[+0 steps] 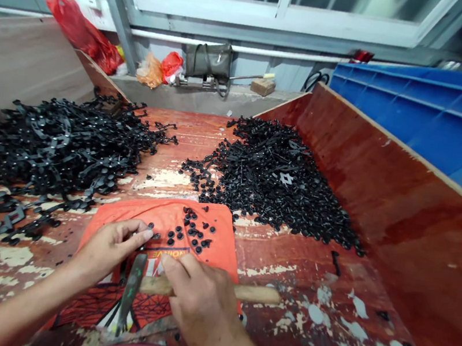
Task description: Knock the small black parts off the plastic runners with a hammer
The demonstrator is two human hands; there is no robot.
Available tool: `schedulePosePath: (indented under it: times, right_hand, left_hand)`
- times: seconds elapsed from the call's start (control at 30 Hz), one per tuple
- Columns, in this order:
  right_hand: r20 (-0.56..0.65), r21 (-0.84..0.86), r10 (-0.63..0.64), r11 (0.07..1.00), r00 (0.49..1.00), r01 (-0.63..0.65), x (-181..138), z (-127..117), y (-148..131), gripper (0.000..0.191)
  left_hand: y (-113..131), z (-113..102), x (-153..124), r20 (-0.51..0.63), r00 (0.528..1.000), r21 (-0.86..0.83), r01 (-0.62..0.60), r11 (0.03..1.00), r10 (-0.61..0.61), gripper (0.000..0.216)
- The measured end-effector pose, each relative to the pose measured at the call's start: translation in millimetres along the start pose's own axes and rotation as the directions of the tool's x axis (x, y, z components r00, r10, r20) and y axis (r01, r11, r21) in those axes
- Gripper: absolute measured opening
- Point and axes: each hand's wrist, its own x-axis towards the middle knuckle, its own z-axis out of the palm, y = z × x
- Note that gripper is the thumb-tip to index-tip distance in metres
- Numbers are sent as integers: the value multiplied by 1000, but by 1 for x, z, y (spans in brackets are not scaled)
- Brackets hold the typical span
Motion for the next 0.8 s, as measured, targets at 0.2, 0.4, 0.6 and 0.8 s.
schedulePosePath:
  times: [0.2,0.4,0.6,0.8]
  right_hand:
    - [234,10,179,982,956,-186,-18,1,8,44]
    - [298,-7,245,967,923,-255,-20,4,11,34]
    - [316,0,229,970,921,-241,-19,4,11,27]
    - [351,42,175,978,920,-203,-17,-4,9,38]
  left_hand:
    - [-10,5,19,18,999,260,-47,964,44,41]
    - [-1,12,20,14,1000,417,-22,908,18,38]
    - [9,11,19,25,999,596,7,803,-27,37]
    - [5,8,19,-9,999,638,33,769,-35,34]
